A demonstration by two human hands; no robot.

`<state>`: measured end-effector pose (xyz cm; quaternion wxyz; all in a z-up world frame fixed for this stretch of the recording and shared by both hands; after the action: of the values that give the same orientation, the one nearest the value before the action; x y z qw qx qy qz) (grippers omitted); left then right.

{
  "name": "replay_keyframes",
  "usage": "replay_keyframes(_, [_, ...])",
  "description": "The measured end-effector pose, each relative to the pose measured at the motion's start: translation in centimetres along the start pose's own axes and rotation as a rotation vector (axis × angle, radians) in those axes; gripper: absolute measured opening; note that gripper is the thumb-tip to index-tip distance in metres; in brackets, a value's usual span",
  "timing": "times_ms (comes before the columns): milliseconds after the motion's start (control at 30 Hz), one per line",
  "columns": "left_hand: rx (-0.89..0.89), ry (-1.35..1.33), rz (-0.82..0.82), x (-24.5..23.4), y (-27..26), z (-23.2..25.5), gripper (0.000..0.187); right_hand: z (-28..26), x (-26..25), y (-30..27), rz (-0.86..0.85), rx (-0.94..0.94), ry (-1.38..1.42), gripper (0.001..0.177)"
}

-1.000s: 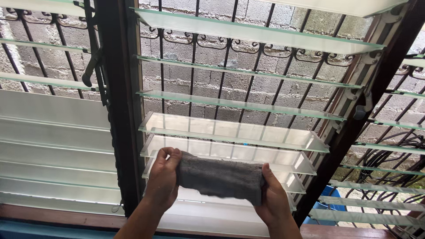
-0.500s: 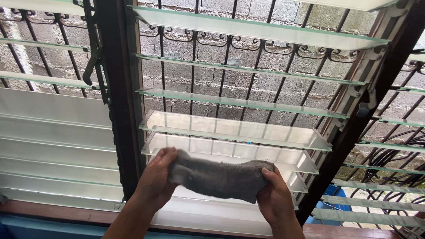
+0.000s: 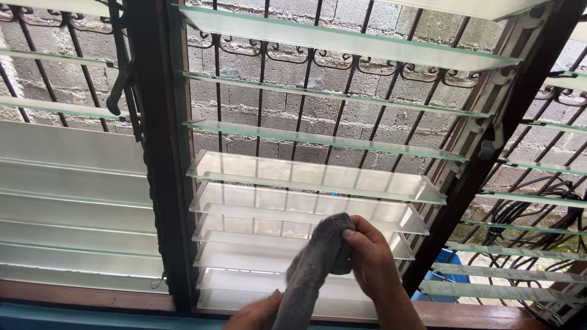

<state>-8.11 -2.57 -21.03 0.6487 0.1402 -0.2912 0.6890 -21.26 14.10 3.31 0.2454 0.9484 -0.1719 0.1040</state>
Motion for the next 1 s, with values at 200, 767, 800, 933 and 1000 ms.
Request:
replay_keyframes(200, [0.517, 0.148, 0.288, 2.4, -8.1, 9.2, 0.051, -0.4, -0.7, -0.4, 0.271, 0.091, -0.426, 0.032])
replay_keyframes(767, [0.637, 0.392, 0.212, 6.5, -16.1, 19.6, 0.043, 4.3, 1.9, 0.1, 0.091, 0.073, 0.174, 0.02])
replay_keyframes(800, [0.643, 0.488, 0.238, 6.2, -16.5, 20.0, 0.043, 4.5, 2.0, 0.2, 0.07, 0.068, 0.164, 0.016])
replay_keyframes(933, [0.588, 0.502, 0.331, 5.0, -17.4, 20.3, 0.04, 4.0, 1.9, 0.4, 0.033, -0.022, 0.046, 0.009])
replay_keyframes(1000, [0.612, 0.374, 0.394, 4.3, -17.8, 20.4, 0.036, 3.2, 2.1, 0.6, 0.029, -0.085, 0.058, 0.008])
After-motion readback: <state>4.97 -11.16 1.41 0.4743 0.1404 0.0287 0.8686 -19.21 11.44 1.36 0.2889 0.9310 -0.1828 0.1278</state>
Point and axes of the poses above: each hand's wrist, its own y-axis towards the middle knuckle, its own x-axis out of the palm, z = x × y, the point moved 6 cm from there along y, towards the middle knuckle, and after that the axes turned 12 degrees about -z, right-handed, at the moved point
